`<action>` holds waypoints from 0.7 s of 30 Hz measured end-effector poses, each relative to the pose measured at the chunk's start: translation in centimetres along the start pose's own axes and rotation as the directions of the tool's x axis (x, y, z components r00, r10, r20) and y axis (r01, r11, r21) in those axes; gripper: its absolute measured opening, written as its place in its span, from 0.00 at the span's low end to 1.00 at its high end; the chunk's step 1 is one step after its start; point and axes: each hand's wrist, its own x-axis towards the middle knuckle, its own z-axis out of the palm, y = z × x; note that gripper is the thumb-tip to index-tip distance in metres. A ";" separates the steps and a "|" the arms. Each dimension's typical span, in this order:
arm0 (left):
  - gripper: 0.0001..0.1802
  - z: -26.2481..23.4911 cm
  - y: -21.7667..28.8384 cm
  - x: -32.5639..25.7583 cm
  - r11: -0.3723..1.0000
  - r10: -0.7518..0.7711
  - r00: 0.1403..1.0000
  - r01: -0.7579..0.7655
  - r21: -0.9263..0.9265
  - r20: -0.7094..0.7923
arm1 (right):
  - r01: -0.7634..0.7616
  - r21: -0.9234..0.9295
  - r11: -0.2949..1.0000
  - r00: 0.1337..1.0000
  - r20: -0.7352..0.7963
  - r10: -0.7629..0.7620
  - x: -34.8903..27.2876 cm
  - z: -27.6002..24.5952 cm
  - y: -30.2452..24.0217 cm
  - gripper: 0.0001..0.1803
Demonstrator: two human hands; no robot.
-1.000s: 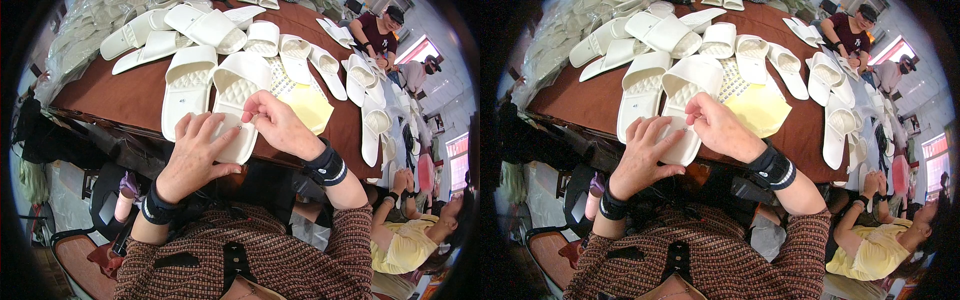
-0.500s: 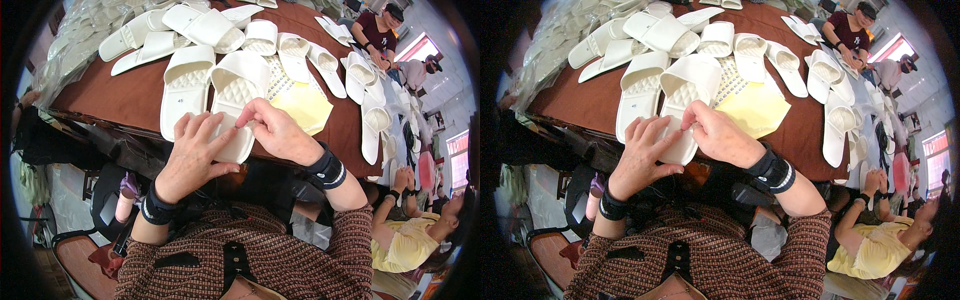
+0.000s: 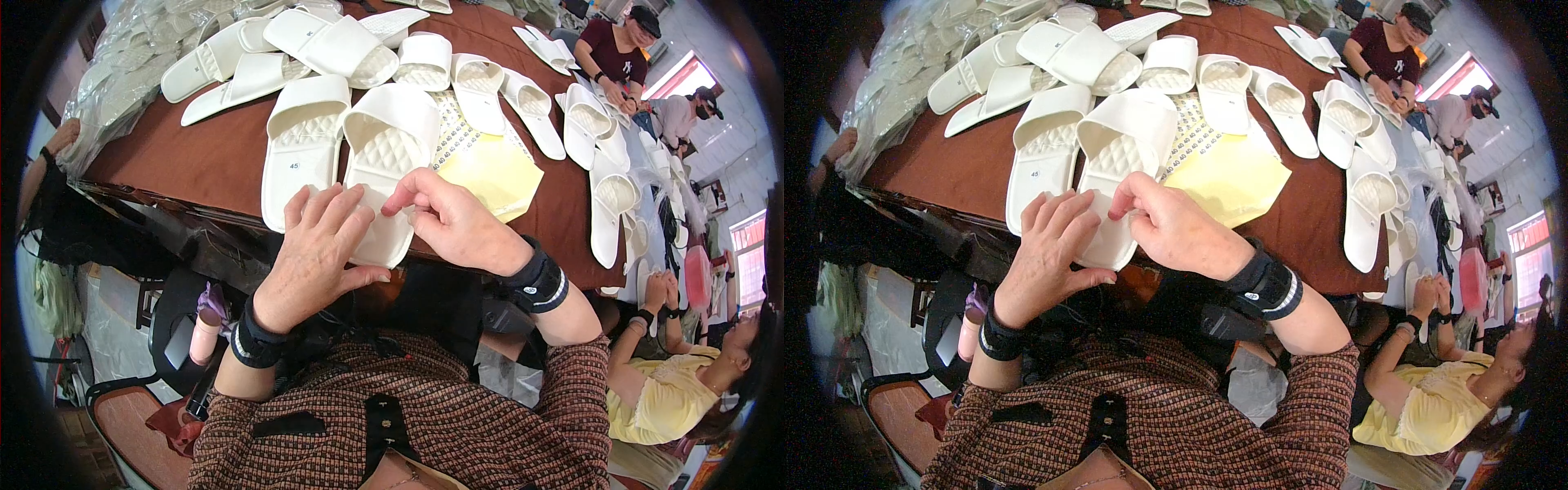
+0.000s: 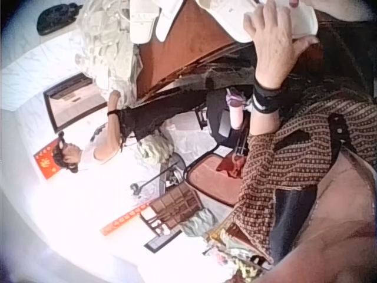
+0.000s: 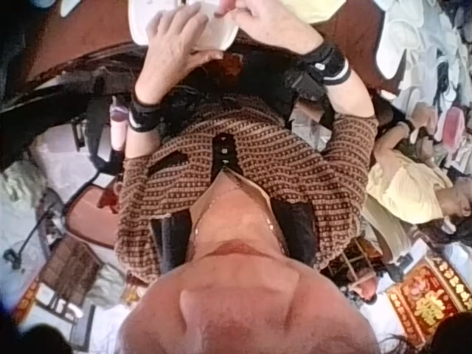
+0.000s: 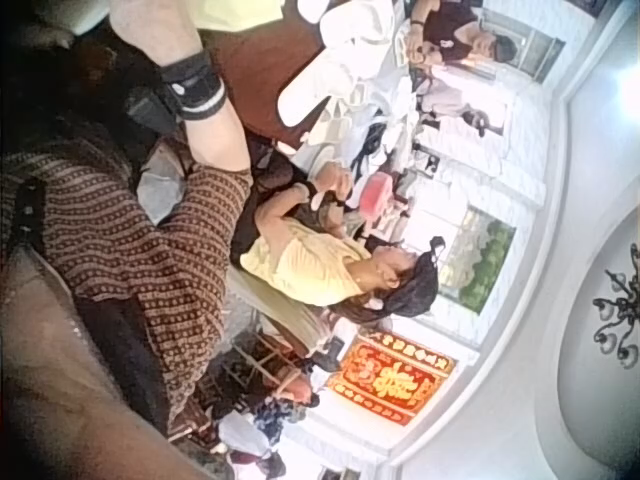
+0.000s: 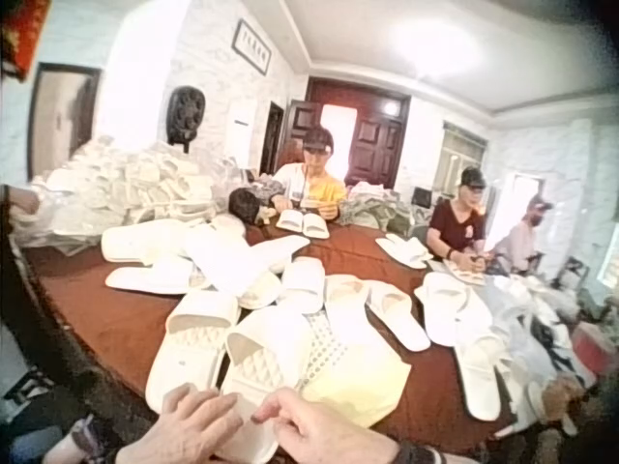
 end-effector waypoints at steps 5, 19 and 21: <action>0.41 -0.1 -0.3 -0.1 1.000 0.012 1.000 -0.012 0.011 -0.010 | -0.067 -0.067 0.995 0.998 0.016 0.068 0.5 -0.7 -0.9 0.14; 0.22 -13.8 1.8 -4.2 0.915 0.233 0.848 -0.357 -0.187 -0.476 | 0.035 -0.050 0.998 0.994 -0.099 -0.040 -0.7 -0.4 1.9 0.15; 0.38 -14.9 -3.7 -14.5 0.980 -0.039 0.347 0.198 0.033 -0.937 | 0.065 0.025 0.998 0.987 -0.147 -0.060 -1.3 0.1 1.3 0.15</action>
